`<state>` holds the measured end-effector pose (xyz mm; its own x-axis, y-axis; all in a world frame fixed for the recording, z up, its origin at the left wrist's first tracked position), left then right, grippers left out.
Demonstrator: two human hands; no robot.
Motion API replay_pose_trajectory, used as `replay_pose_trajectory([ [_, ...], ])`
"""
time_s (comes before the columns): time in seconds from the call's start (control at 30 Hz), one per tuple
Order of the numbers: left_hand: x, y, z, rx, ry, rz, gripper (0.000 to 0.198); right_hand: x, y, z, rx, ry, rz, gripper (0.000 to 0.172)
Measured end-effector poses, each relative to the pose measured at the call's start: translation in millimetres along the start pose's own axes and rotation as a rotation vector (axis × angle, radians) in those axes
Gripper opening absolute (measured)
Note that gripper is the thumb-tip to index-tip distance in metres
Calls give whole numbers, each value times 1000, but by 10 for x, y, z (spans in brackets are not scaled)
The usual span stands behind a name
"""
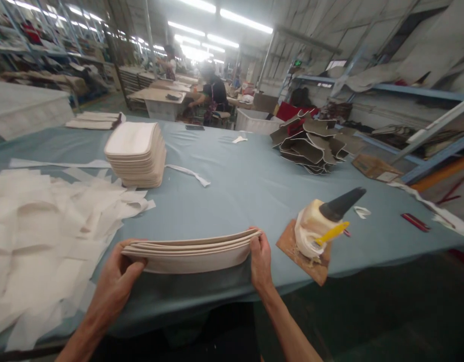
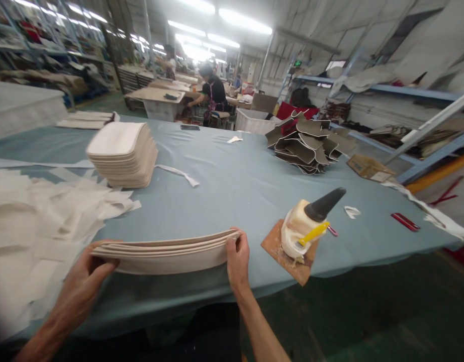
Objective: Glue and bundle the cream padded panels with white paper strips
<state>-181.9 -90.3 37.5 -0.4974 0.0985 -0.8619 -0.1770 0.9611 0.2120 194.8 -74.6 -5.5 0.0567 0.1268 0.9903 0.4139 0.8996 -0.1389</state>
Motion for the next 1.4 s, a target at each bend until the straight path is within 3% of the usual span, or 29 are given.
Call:
replay_pose_trajectory([
  [0.1, 38, -49, 43, -15, -102, -47, 51, -30, -102, 32, -12, -28, 66, 64],
  [0.3, 85, -139, 112, -80, -218, -59, 58, -33, -243, 64, -71, -22, 29, 62],
  [0.53, 117, -224, 189, -85, -232, -63, 74, -126, -305, 86, -72, -14, 27, 61],
  [0.73, 136, -270, 228, -79, -258, -58, 73, -247, -316, 86, -138, -117, -33, 69],
  [0.93, 148, -308, 220, -89, -210, -28, 73, -303, -367, 98, -190, -67, -13, 70],
  [1.07, 204, -331, 218, -113, -185, -63, 76, -267, -380, 43, -101, -115, -123, 63],
  [1.2, 297, -312, 213, -120, -211, -122, 72, -323, -234, -94, 137, -246, -109, 53],
  [1.3, 255, -230, 190, -88, -172, -114, 61, -248, -73, -188, 264, -383, -141, 43],
  [1.4, 153, -125, 158, -67, -139, -96, 54, -93, 57, -215, 301, -473, -219, 36],
])
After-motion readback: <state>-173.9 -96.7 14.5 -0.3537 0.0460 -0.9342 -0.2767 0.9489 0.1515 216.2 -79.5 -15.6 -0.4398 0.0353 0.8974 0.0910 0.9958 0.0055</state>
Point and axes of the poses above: each hand's wrist, its own y-axis towards the middle knuckle, its own z-axis out of the palm, x = y × z, the point moved 8 cm from there along y, towards the middle knuckle, and after that the axes turned 12 degrees about z, right-handed, at the moved point
